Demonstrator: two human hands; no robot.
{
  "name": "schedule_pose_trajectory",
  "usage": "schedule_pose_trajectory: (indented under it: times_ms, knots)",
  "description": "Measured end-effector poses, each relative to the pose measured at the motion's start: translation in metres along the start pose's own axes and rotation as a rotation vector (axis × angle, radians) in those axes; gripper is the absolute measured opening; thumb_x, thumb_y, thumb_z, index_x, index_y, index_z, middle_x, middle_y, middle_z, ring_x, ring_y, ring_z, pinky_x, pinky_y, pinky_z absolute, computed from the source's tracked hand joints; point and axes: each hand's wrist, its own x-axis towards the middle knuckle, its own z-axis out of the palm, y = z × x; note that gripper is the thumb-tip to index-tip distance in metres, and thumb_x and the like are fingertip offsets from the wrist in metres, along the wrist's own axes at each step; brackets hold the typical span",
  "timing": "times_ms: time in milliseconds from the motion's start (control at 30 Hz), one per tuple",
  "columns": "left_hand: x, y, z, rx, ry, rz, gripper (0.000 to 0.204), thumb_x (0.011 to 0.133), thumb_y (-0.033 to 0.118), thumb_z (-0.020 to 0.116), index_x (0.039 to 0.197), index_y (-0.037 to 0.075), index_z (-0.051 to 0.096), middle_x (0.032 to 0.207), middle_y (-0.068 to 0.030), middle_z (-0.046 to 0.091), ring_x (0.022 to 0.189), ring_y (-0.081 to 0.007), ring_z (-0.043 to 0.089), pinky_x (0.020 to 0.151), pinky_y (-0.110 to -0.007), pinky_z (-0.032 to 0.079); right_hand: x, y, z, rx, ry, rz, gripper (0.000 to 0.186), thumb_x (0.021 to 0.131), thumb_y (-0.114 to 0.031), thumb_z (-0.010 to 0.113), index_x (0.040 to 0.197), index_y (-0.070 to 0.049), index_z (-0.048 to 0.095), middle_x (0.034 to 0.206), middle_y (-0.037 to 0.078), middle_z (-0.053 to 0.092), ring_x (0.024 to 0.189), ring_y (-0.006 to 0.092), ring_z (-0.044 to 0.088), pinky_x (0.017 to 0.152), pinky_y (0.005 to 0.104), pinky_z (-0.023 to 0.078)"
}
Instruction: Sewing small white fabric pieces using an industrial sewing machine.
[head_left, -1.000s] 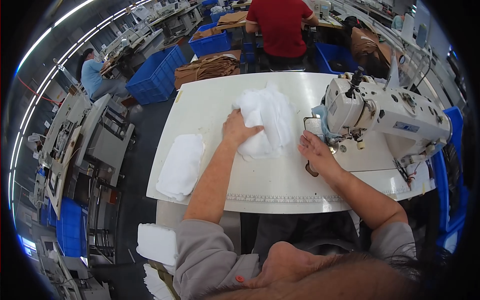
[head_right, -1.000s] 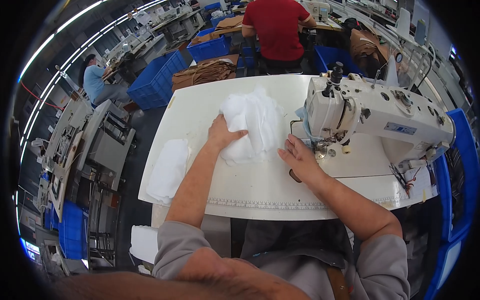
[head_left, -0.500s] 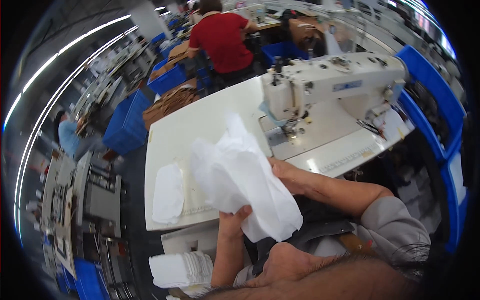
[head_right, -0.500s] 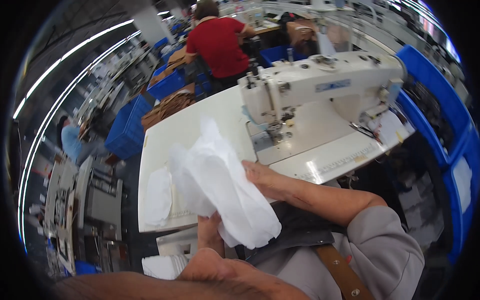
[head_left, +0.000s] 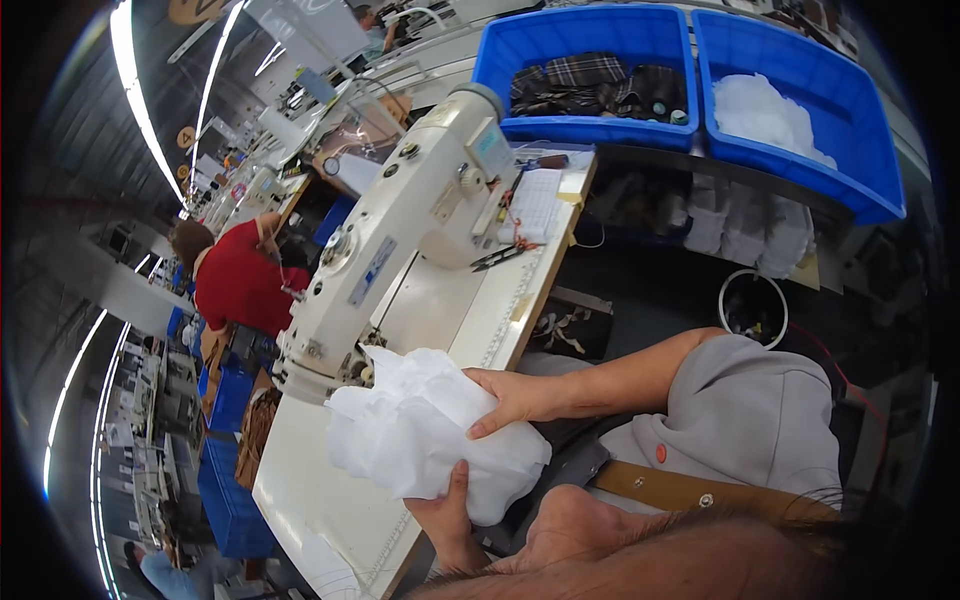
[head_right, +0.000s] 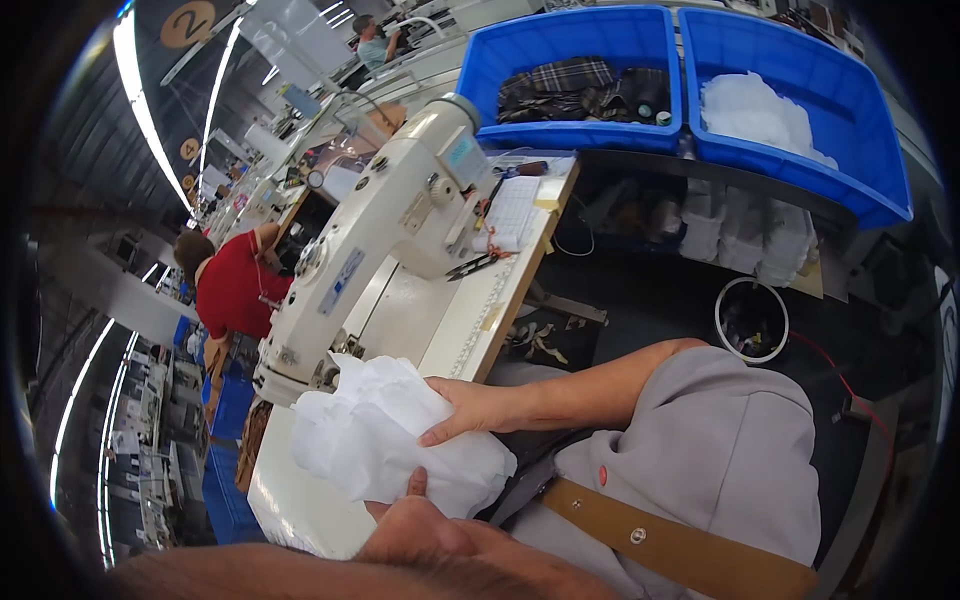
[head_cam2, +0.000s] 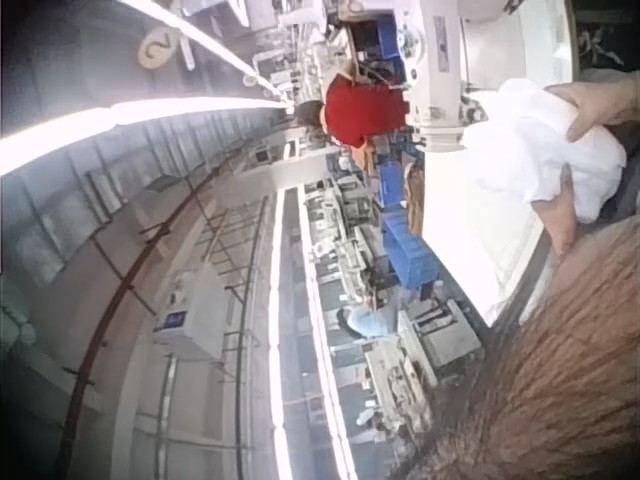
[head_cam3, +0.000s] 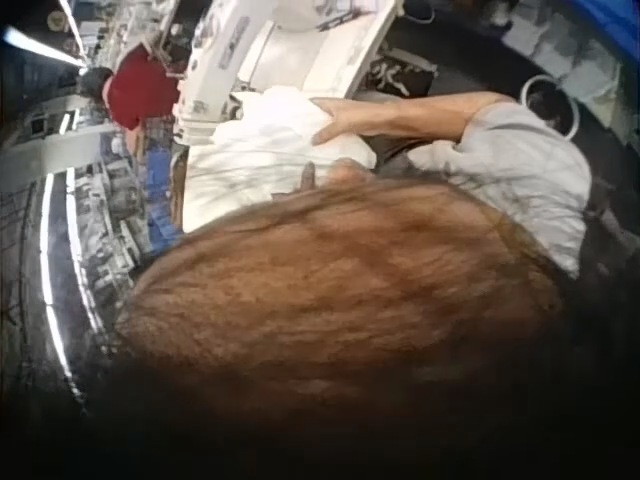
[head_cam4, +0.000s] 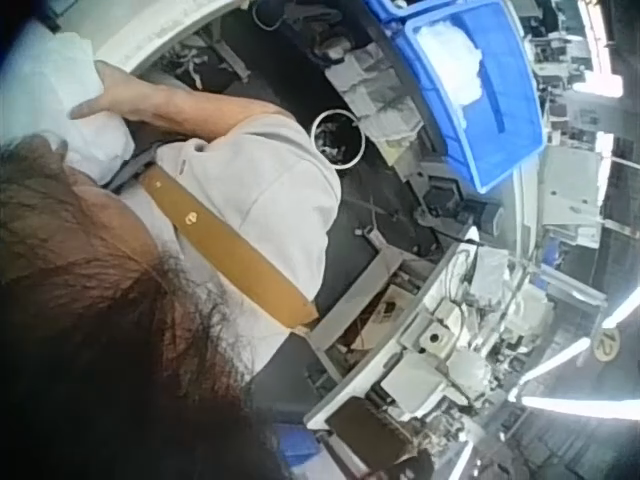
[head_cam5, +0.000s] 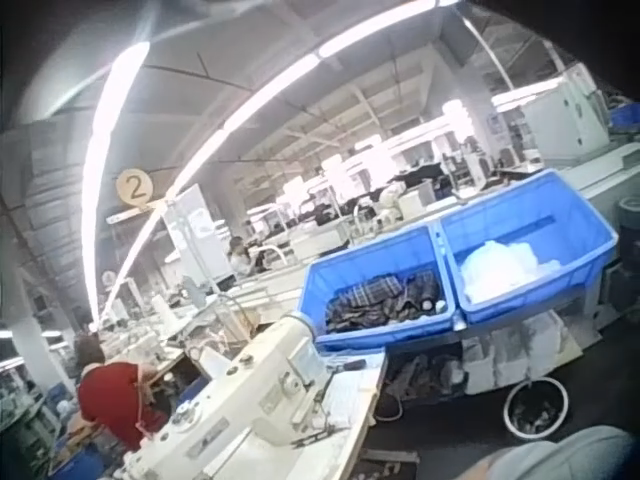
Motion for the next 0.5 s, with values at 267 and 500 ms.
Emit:
schedule_pose_trajectory:
  times_ms: [267, 500]
  knots:
    - [0.039, 0.020, 0.111, -0.122, -0.216, 0.131, 0.079, 0.083, -0.001, 0.082, 0.146, -0.009, 0.036, 0.141, -0.0218, 0.052, 0.128, -0.0300, 0.055, 0.111, -0.043, 0.044, -0.077, -0.052, -0.054, -0.276, 0.329, -0.380, 0.107, 0.079, -0.022, 0.091, 0.159, 0.001, 0.023, 0.150, 0.016, 0.045, 0.141, 0.0231, 0.042, 0.118, 0.0376, 0.036]
    - [0.067, 0.031, 0.191, -0.214, -0.487, 0.346, 0.078, 0.086, -0.002, 0.080, 0.149, -0.004, 0.034, 0.132, -0.0216, 0.059, 0.119, -0.0268, 0.062, 0.106, -0.038, 0.048, -0.154, -0.128, -0.120, -0.363, 0.748, -0.531, 0.098, 0.081, -0.013, 0.086, 0.158, -0.002, 0.027, 0.145, 0.012, 0.050, 0.137, 0.0198, 0.046, 0.117, 0.0355, 0.037]
